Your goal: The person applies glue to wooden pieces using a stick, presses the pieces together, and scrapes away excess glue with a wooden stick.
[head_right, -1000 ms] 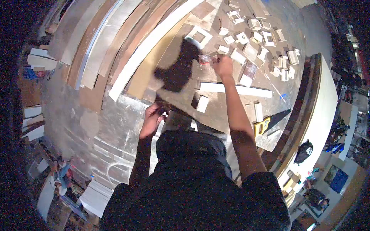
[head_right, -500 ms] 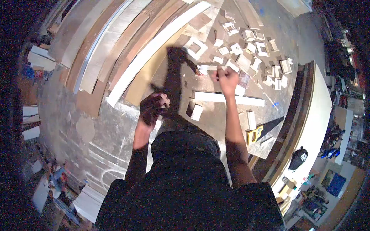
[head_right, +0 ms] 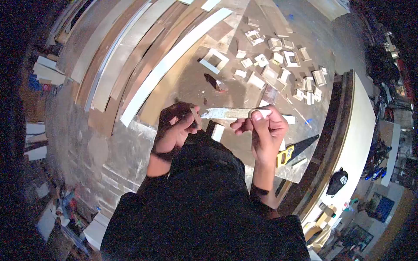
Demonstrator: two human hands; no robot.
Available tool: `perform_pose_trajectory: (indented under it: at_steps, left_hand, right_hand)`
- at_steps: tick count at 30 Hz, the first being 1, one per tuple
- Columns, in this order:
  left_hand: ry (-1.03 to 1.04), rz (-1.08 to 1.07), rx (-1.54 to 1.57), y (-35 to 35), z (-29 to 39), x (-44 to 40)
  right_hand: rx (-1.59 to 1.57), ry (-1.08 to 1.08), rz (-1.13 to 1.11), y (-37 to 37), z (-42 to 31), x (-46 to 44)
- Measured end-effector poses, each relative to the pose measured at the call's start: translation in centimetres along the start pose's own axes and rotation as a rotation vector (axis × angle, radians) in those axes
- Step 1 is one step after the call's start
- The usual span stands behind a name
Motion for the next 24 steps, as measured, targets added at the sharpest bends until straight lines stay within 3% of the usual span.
perform_pose_trajectory:
  at_steps: [7,12,15,24]
  left_hand:
    - [-0.017,-0.045,0.04,3.1,0.8,-0.8]
    - [0.026,-0.188,-0.109,4.8,1.7,-1.2]
    - [0.081,-0.187,-0.261,4.9,2.5,-1.1]
    - [0.085,-0.176,-0.26,5.3,2.8,-0.3]
  right_hand:
    - [0.024,-0.095,-0.001,-0.7,-2.1,0.2]
    - [0.017,-0.075,-0.012,-0.5,-2.2,-0.2]
    - [0.028,-0.079,-0.002,-0.7,-2.2,-0.5]
    - [0.008,-0.094,0.01,-0.7,-2.9,-0.1]
Point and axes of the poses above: each hand's wrist, its own x-axis away from the middle knuckle, its own y-axis out of the palm, z = x × y, the point moved 10 cm from there along -x, towards the middle knuckle, and after that the axes turned 9 degrees about -x, right-handed, at the moved point
